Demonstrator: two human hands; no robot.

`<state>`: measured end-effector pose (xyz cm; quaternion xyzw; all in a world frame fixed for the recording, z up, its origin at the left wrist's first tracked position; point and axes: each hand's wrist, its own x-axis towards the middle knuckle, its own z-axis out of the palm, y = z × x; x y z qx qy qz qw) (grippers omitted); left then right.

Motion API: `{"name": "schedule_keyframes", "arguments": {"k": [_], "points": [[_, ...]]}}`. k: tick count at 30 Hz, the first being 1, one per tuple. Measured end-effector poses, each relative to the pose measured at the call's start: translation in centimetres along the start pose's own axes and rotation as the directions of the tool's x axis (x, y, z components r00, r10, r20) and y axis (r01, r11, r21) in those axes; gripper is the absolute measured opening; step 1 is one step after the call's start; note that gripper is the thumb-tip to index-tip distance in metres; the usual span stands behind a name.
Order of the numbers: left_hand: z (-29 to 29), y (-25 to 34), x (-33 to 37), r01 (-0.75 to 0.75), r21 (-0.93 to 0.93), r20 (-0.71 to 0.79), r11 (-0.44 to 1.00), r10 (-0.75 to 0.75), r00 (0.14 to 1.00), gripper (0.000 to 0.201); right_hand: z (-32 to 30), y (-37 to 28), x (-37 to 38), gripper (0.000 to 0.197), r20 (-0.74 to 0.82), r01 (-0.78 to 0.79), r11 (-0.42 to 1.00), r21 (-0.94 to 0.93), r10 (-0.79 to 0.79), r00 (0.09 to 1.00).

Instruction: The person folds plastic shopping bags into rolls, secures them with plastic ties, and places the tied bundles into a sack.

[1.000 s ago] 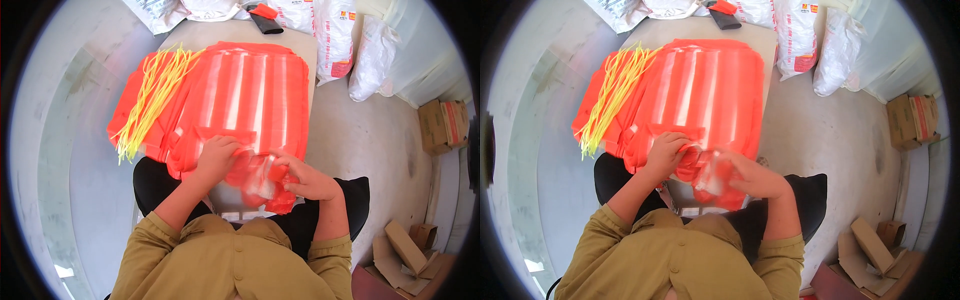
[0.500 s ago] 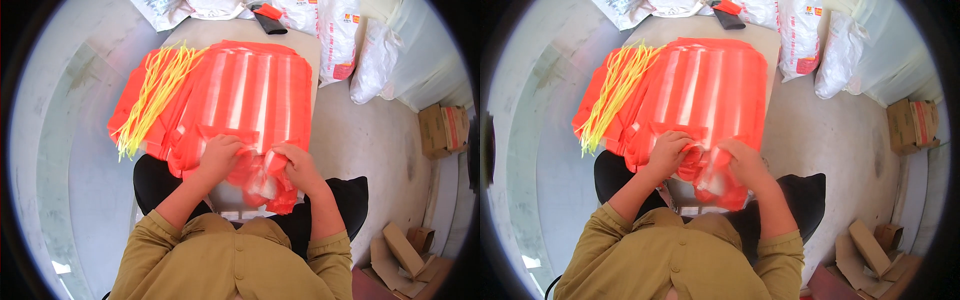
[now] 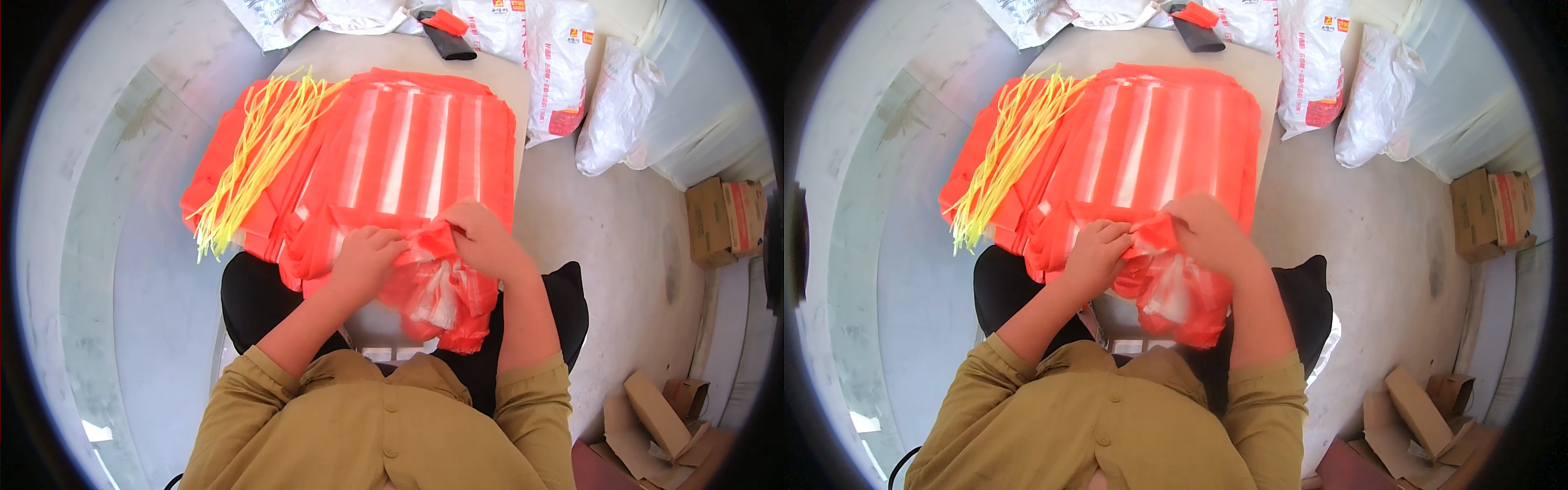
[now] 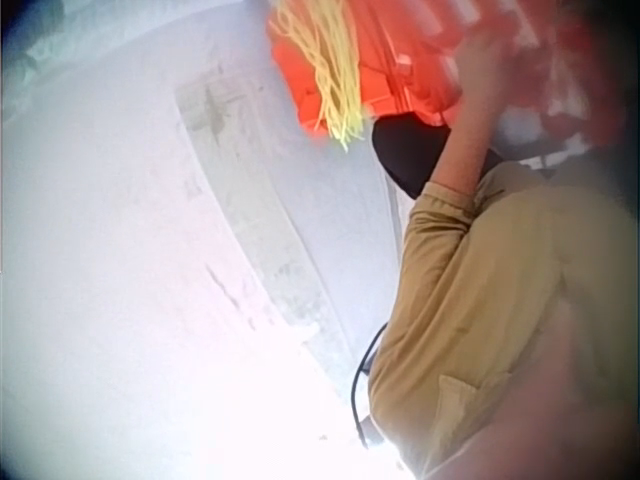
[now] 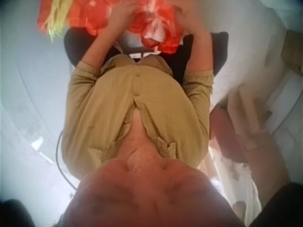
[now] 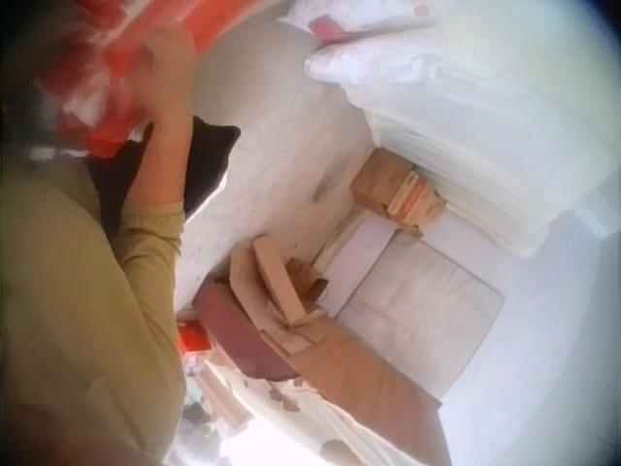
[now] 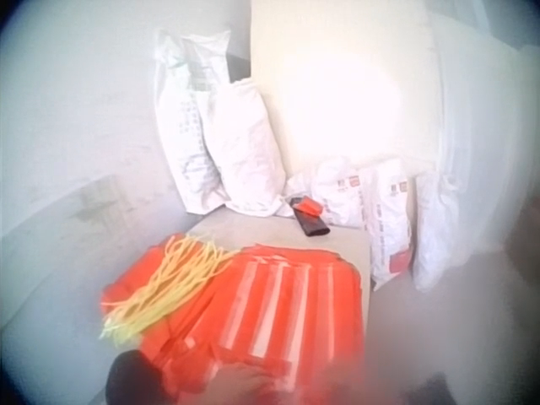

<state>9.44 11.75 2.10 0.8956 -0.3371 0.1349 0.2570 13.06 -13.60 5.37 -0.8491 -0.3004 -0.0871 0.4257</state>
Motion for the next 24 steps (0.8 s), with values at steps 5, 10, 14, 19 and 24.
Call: {"name": "schedule_keyframes", "arguments": {"k": [5, 10, 14, 19, 24], "points": [[-0.4, 0.0, 0.1, -0.001, -0.014, -0.001, 1.0, 0.001, 1.0, 0.039, 1.6, -0.6, 1.8, 0.02, 0.283, -0.332, 0.935, 0.121, 0.288, 0.915], [-0.8, 0.2, -0.3, 0.001, -0.026, 0.026, 1.0, 0.0, 1.0, 0.035, 2.4, -0.9, 2.3, 0.027, 0.281, -0.358, 0.934, 0.005, 0.342, 0.897], [-0.7, 0.4, -0.5, 0.035, -0.058, 0.002, 0.998, -0.035, 0.999, 0.034, 2.5, -1.2, 2.5, 0.03, 0.275, -0.349, 0.931, -0.107, 0.365, 0.889], [-0.3, 1.0, -1.4, 0.192, -0.117, -0.066, 0.975, -0.2, 0.978, 0.036, 2.7, -1.2, 2.8, 0.029, 0.24, -0.326, 0.942, -0.08, 0.336, 0.911], [-0.2, 0.7, -0.9, 0.073, -0.03, -0.136, 0.997, -0.076, 0.988, 0.036, 3.7, -0.8, 2.8, 0.026, 0.198, -0.235, 0.968, -0.085, 0.247, 0.949]]}}
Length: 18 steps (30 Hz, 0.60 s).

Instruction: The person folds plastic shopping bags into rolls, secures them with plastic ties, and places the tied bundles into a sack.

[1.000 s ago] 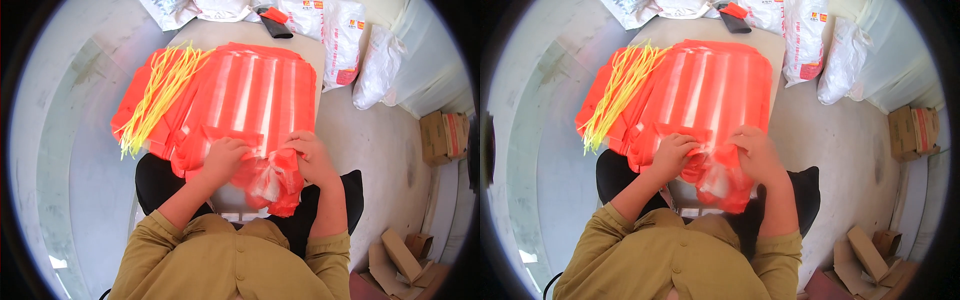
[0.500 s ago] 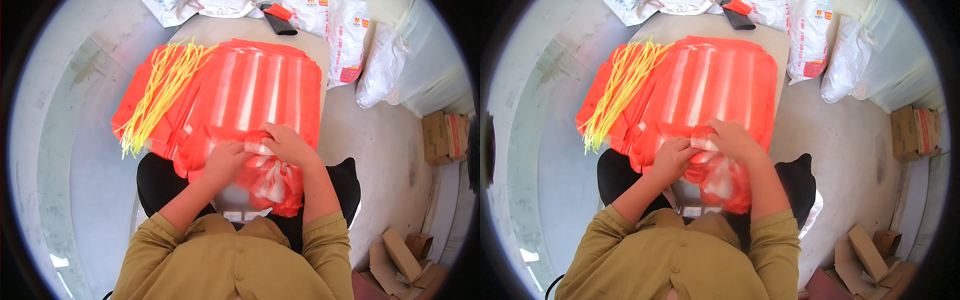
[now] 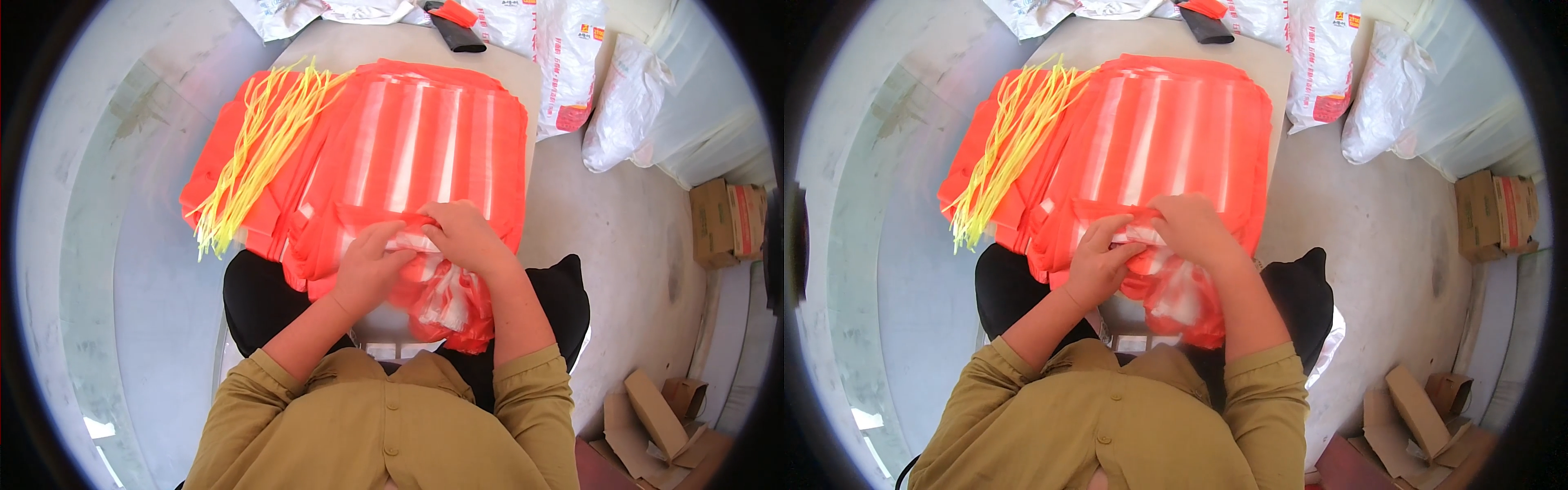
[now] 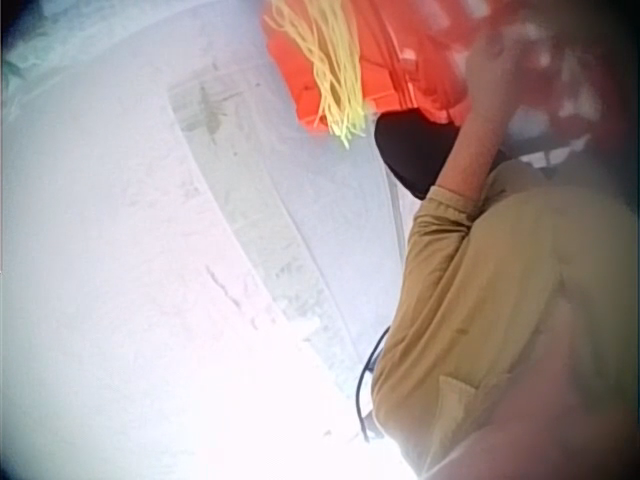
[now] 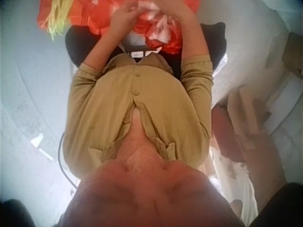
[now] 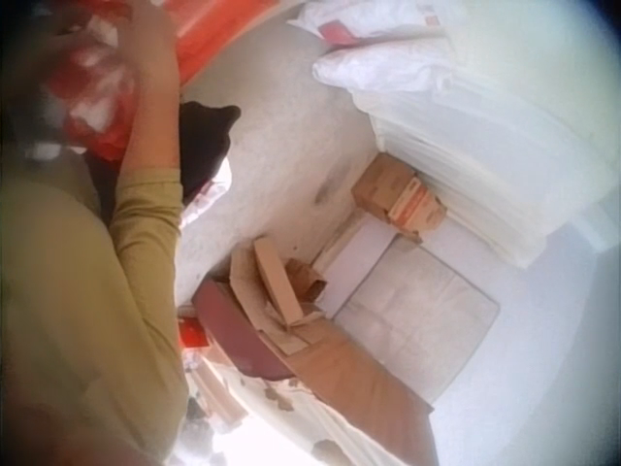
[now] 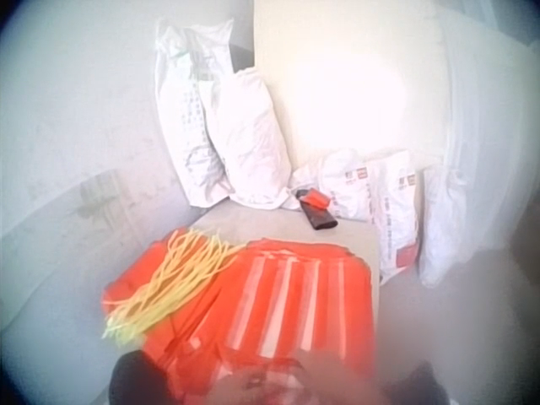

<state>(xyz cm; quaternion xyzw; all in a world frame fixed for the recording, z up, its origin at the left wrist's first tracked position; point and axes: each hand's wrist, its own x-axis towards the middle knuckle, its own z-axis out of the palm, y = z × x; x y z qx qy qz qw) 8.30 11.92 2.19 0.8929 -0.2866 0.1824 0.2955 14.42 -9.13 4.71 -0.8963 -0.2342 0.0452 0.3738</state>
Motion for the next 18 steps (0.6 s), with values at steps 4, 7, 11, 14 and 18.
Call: {"name": "schedule_keyframes", "arguments": {"k": [4, 7, 11, 14, 18], "points": [[-0.1, -0.3, 0.9, -0.107, 0.053, 0.027, 0.993, 0.106, 0.994, 0.031, 0.2, 0.2, -0.2, 0.023, 0.018, 0.026, 0.997, -0.074, -0.025, 1.0], [0.1, -0.4, 1.7, -0.067, -0.07, 0.025, 0.995, 0.069, 0.997, 0.025, 0.1, -0.1, -0.2, 0.026, 0.06, 0.016, 0.995, -0.1, -0.01, 0.998], [0.4, -0.5, 2.9, 0.05, -0.105, 0.072, 0.993, -0.042, 0.996, 0.017, 0.3, 0.5, -1.0, 0.03, -0.034, 0.035, 0.997, -0.063, -0.037, 0.999], [0.5, -0.7, 3.4, 0.11, -0.12, 0.073, 0.987, -0.102, 0.992, 0.011, -1.9, -0.1, -1.5, 0.032, 0.015, -0.142, 0.99, -0.016, 0.142, 0.99], [0.5, -0.6, 4.1, 0.191, -0.09, 0.124, 0.977, -0.18, 0.976, 0.01, -3.2, 1.6, -3.0, 0.034, -0.081, -0.183, 0.975, -0.125, 0.174, 0.981]]}}
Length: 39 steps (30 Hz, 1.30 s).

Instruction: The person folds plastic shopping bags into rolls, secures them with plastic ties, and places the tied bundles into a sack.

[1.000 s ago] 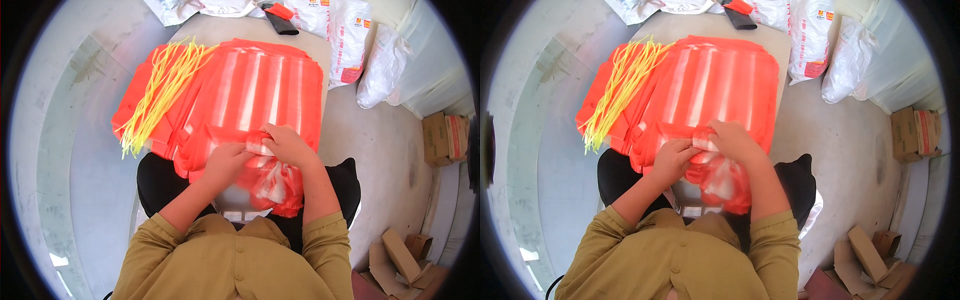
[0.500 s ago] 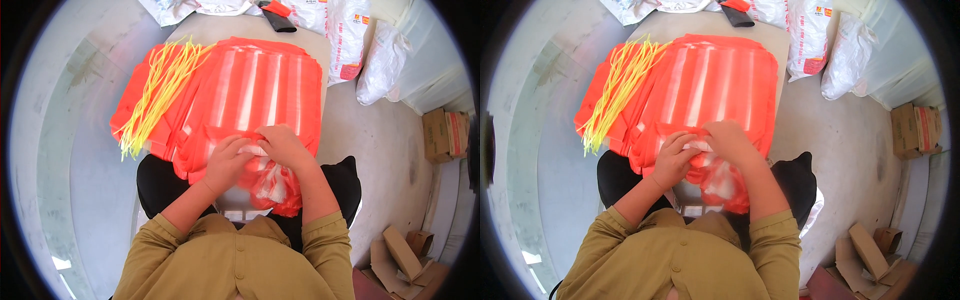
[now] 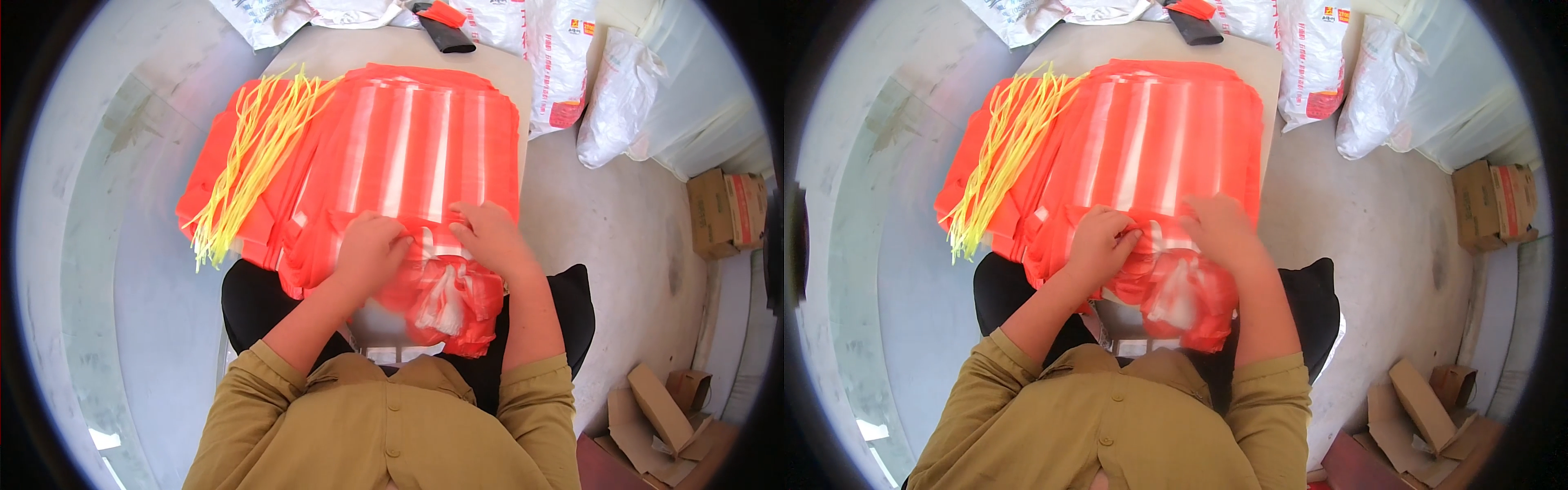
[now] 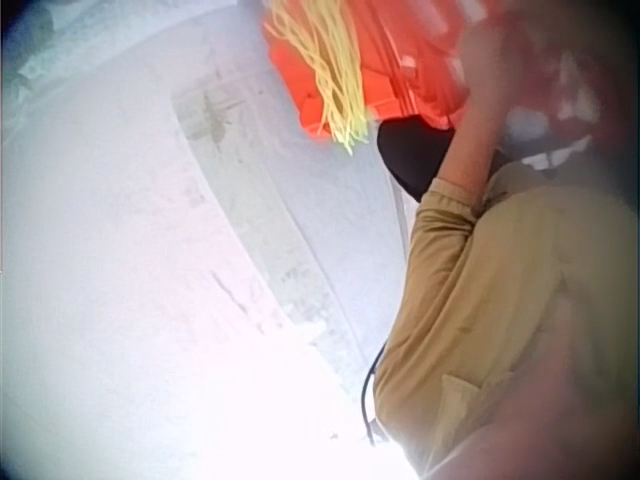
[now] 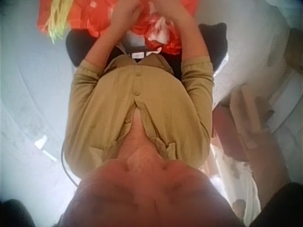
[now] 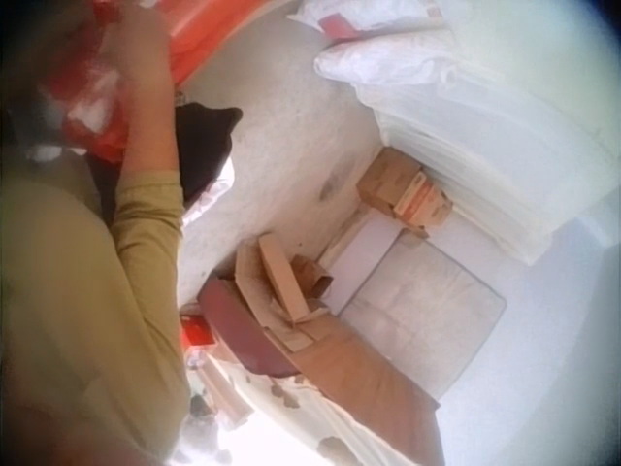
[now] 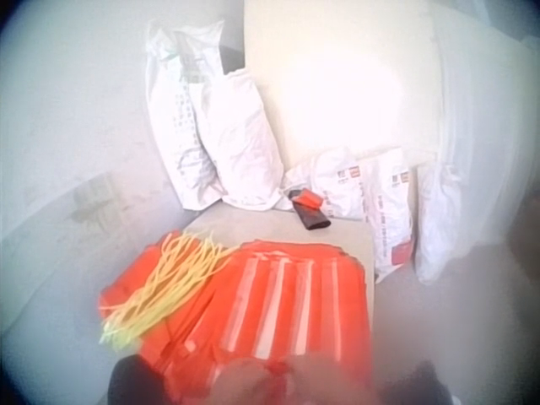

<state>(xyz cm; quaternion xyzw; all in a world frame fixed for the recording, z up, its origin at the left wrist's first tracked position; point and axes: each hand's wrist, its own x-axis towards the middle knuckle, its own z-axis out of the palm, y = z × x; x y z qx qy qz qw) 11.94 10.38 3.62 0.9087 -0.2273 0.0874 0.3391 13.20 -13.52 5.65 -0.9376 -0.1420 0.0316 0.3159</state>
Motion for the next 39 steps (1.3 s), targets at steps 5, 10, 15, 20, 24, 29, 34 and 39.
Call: {"name": "schedule_keyframes", "arguments": {"k": [5, 10, 15, 20, 24, 29, 34, 39], "points": [[0.2, -0.1, 0.6, 0.032, 0.06, 0.041, 0.998, -0.034, 0.999, 0.015, 0.3, 1.1, -0.3, 0.023, -0.207, 0.098, 0.979, -0.176, -0.134, 0.969], [0.4, 0.2, 1.3, 0.15, 0.051, 0.093, 0.987, -0.154, 0.984, 0.015, 1.6, -2.6, -0.5, 0.023, -0.109, 0.39, 0.913, 0.119, -0.378, 0.919], [1.2, -0.1, 0.9, 0.24, 0.012, 0.039, 0.971, -0.24, 0.97, 0.018, 3.0, -2.3, -0.4, 0.035, 0.023, 0.419, 0.906, 0.059, -0.421, 0.907], [0.4, -1.5, -0.8, -0.078, 0.069, 0.025, 0.995, 0.076, 0.997, 0.035, 3.7, -1.7, -0.2, 0.04, 0.054, 0.416, 0.908, -0.048, -0.413, 0.909], [-0.8, -0.7, -0.8, -0.15, 0.168, 0.067, 0.974, 0.14, 0.988, 0.039, 3.9, -1.7, -0.2, 0.039, 0.043, 0.423, 0.901, -0.101, -0.42, 0.906], [-0.8, -1.6, -0.1, -0.136, 0.181, 0.082, 0.974, 0.123, 0.989, 0.036, 3.8, -1.7, -0.3, 0.04, -0.025, 0.333, 0.938, -0.098, -0.337, 0.941], [-1.5, -1.6, 0.9, -0.134, 0.142, 0.166, 0.981, 0.109, 0.98, 0.034, 3.5, -1.9, -0.3, 0.04, -0.059, 0.374, 0.911, -0.171, -0.388, 0.92], [-2.4, -2.0, 0.8, -0.154, 0.175, 0.099, 0.972, 0.138, 0.985, 0.032, 3.3, -1.8, 0.0, 0.034, -0.084, 0.325, 0.932, -0.159, -0.341, 0.936]]}}
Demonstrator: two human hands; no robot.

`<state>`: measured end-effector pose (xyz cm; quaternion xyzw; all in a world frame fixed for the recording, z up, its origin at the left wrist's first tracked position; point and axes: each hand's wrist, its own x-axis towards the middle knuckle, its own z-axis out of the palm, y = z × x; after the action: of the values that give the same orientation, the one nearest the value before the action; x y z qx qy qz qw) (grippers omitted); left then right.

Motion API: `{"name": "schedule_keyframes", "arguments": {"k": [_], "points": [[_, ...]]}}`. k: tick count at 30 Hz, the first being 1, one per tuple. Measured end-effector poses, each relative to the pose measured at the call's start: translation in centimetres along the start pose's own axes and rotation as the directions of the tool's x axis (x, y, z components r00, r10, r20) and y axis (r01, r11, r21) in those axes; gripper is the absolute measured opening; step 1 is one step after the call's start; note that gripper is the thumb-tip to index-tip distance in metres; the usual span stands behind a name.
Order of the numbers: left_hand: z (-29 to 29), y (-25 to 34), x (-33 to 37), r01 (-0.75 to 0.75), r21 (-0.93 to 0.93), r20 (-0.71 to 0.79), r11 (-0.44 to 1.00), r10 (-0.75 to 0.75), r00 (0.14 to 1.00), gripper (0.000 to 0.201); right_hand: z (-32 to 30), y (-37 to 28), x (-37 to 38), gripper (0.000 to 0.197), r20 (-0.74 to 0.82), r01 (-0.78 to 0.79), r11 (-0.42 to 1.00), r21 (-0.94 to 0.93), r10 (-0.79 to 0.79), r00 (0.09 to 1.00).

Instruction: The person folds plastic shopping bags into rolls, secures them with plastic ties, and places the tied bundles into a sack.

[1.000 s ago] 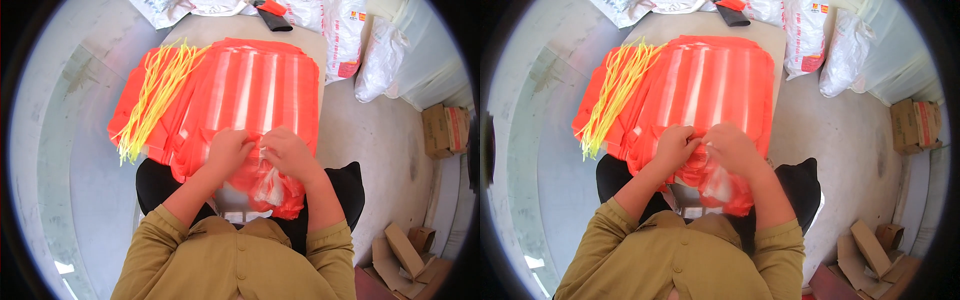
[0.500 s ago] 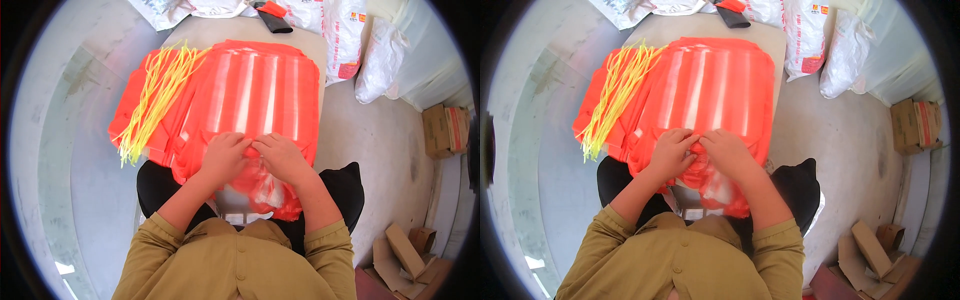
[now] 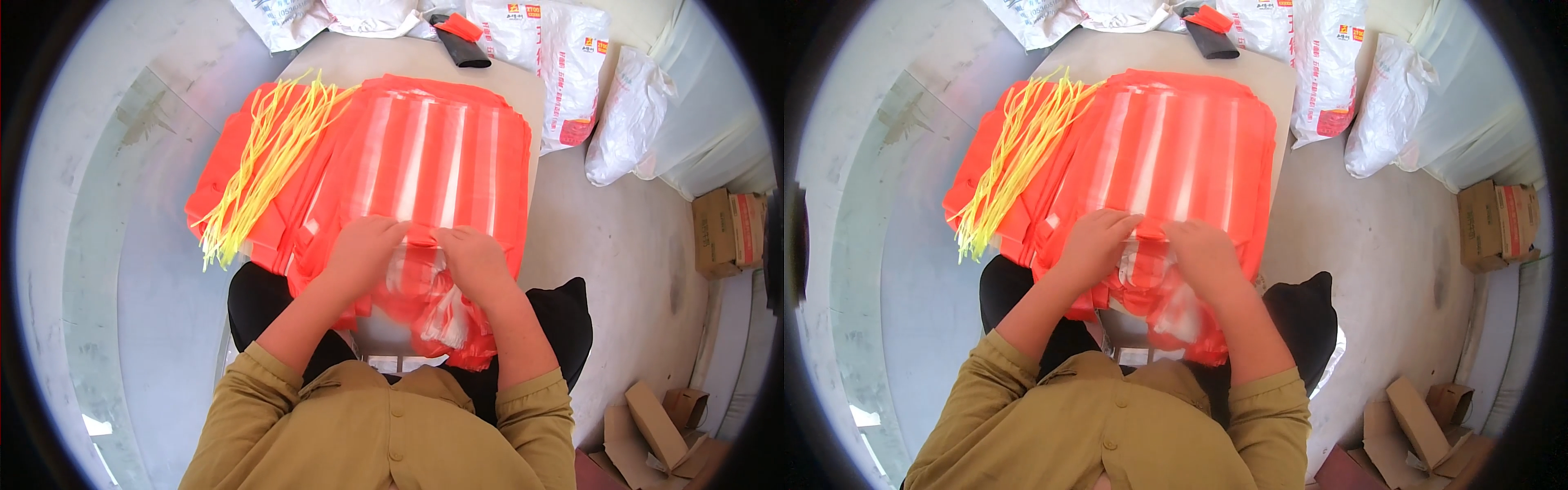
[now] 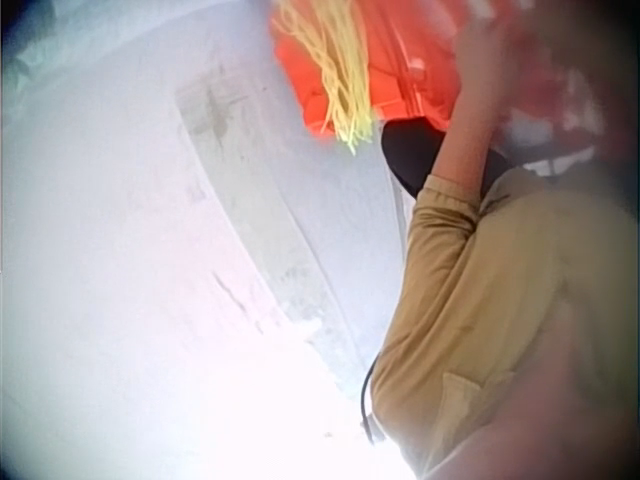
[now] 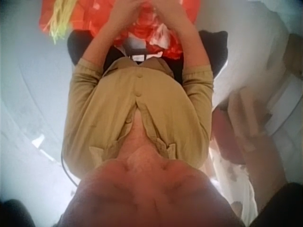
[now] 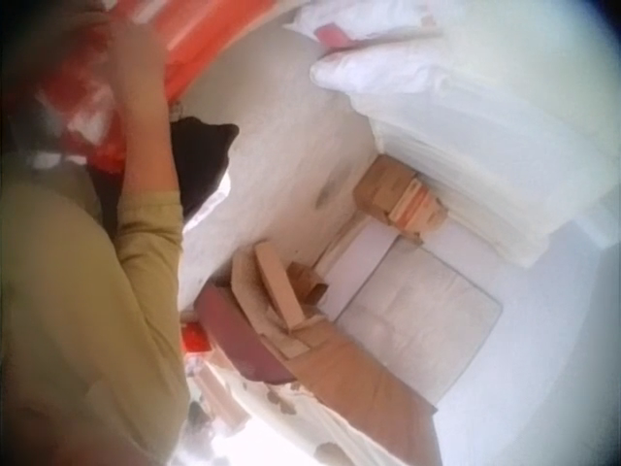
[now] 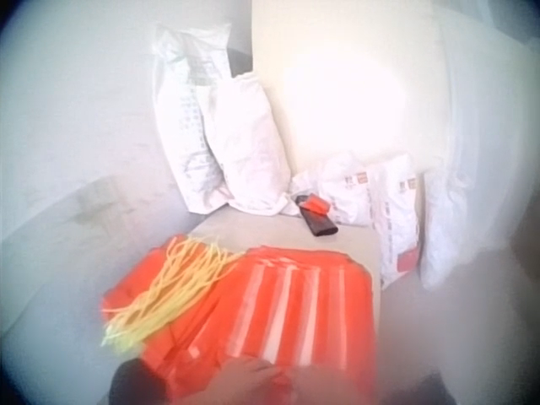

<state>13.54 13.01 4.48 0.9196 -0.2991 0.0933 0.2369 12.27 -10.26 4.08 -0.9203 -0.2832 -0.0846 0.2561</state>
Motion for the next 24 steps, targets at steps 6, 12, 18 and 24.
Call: {"name": "schedule_keyframes", "arguments": {"k": [6, 12, 18, 24], "points": [[-2.8, -1.5, -1.5, 0.125, -0.045, 0.024, 0.991, -0.124, 0.992, 0.026, -2.6, -1.0, 1.2, 0.016, 0.158, -0.181, 0.983, -0.023, 0.183, 0.97], [-6.0, -1.1, -1.8, 0.432, -0.209, 0.3, 0.877, -0.363, 0.882, 0.018, -5.4, -0.8, 1.9, 0.017, 0.592, -0.509, 0.807, 0.3, 0.261, 0.763], [-4.7, -2.6, -2.6, 0.547, -0.279, 0.29, 0.789, -0.474, 0.831, 0.027, -3.5, 0.5, 3.1, 0.024, 0.524, -0.468, 0.857, 0.217, 0.302, 0.797], [-3.6, -2.9, -2.0, 0.63, -0.219, 0.249, 0.746, -0.581, 0.775, 0.031, -2.0, 2.0, 3.5, 0.025, 0.449, -0.364, 0.924, 0.118, 0.277, 0.849]]}}
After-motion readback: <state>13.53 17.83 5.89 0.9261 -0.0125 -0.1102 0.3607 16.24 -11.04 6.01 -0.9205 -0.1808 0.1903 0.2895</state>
